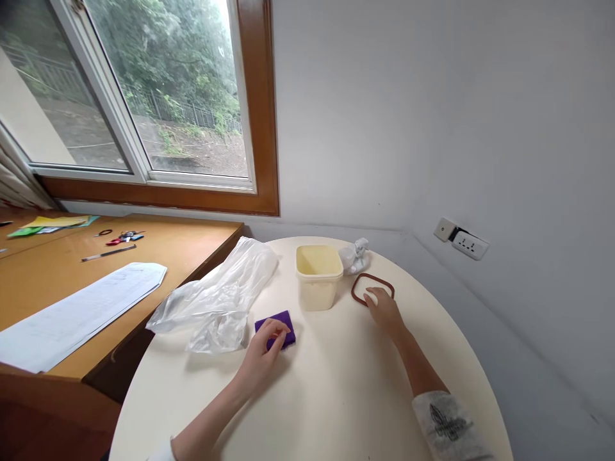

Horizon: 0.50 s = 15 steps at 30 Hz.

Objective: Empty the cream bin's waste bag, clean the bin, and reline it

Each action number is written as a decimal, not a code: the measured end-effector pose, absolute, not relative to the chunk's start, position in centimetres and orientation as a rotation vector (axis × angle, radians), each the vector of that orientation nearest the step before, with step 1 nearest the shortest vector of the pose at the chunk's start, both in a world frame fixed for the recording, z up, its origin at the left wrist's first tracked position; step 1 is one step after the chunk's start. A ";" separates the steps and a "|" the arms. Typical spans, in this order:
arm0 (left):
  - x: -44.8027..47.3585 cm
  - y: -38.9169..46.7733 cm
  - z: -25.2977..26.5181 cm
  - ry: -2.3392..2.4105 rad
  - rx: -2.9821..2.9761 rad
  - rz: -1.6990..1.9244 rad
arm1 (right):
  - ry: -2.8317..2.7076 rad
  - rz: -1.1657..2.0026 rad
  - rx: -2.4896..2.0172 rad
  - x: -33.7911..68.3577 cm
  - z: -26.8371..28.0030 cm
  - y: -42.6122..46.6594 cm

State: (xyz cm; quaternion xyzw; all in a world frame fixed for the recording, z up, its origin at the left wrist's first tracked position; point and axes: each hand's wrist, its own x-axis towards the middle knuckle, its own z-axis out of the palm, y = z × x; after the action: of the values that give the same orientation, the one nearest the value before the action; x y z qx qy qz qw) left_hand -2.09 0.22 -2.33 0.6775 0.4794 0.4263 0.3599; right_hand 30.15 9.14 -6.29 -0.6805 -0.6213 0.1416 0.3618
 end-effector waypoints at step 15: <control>-9.0 3.9 1.8 1.599 1.962 1.265 | -1.883 0.054 -1.792 28.5 -8.2 0.5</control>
State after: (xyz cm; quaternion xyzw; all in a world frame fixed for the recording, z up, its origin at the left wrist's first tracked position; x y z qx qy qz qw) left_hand -9.03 3.92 1.83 0.6850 0.5584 0.4415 0.1553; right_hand 28.46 0.50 -8.22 -0.6642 -0.6977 0.0200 0.2675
